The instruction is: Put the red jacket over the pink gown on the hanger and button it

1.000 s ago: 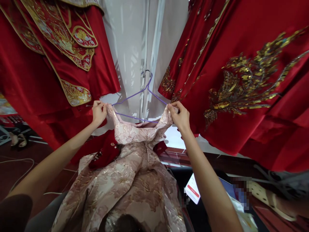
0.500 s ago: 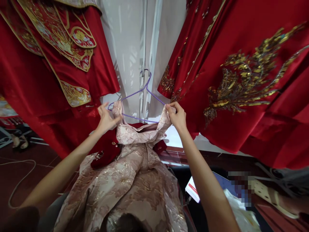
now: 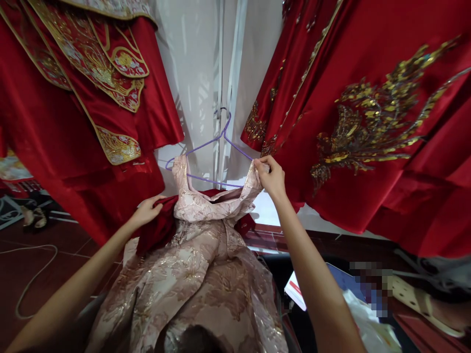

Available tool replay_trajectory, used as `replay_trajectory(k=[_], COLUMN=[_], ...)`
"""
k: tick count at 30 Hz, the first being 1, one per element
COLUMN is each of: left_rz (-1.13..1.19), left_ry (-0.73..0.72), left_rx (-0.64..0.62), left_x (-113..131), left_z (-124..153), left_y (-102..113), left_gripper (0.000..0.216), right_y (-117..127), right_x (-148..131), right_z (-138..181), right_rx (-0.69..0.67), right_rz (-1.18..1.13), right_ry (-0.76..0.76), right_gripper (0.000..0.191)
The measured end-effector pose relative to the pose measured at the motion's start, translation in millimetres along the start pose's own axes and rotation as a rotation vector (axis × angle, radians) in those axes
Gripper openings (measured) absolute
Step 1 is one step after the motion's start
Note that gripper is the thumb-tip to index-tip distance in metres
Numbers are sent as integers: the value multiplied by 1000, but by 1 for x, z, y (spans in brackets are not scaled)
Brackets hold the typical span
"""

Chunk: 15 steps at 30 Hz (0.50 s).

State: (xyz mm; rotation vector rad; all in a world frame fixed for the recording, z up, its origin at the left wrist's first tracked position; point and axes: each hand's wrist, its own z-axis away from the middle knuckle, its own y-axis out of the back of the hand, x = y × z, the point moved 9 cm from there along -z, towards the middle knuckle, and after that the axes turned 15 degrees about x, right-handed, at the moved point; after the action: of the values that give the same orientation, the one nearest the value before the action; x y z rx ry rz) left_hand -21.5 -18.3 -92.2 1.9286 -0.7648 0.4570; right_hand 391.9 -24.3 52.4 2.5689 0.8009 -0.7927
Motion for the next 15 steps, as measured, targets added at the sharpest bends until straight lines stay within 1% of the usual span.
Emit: replay_trajectory(k=[2,3,4,6,8,9,11,13,15], left_rz=[95,110,104,34,-77,-134,-226,-263,-262], left_ry=[-42,-40,-22,32,52,61,38,-29,-96], left_rx=[-88,-112,-91,73,271,349,461,552,583], left_x=[-6,-11,-16,-24,-17,-8,23,66,109], left_z=[-8,-13,-21,-46,-77,-93,-123,-145,-154], left_y=[9,13,19,39,62,71,86,99,105], left_gripper=[33,35,37,40,42,42,42,39,34], right_y=[-1,-2,-3,-4,-4,-4,-1,4,10], right_x=[1,2,2,4,5,4,0,-8,-18], right_z=[0,0,0,0,0,0,1,3,5], right_rx=[-10,-14,-18,-26,-35,-41,-45,-21,22], right_rz=[-6,-10,-16,-25,-34,-37,-37,-12,33], right_ry=[-8,-11,-14,-22,-30,-32,-21,0,13], right_gripper=[28,29,29,30,30,30,30,29,29])
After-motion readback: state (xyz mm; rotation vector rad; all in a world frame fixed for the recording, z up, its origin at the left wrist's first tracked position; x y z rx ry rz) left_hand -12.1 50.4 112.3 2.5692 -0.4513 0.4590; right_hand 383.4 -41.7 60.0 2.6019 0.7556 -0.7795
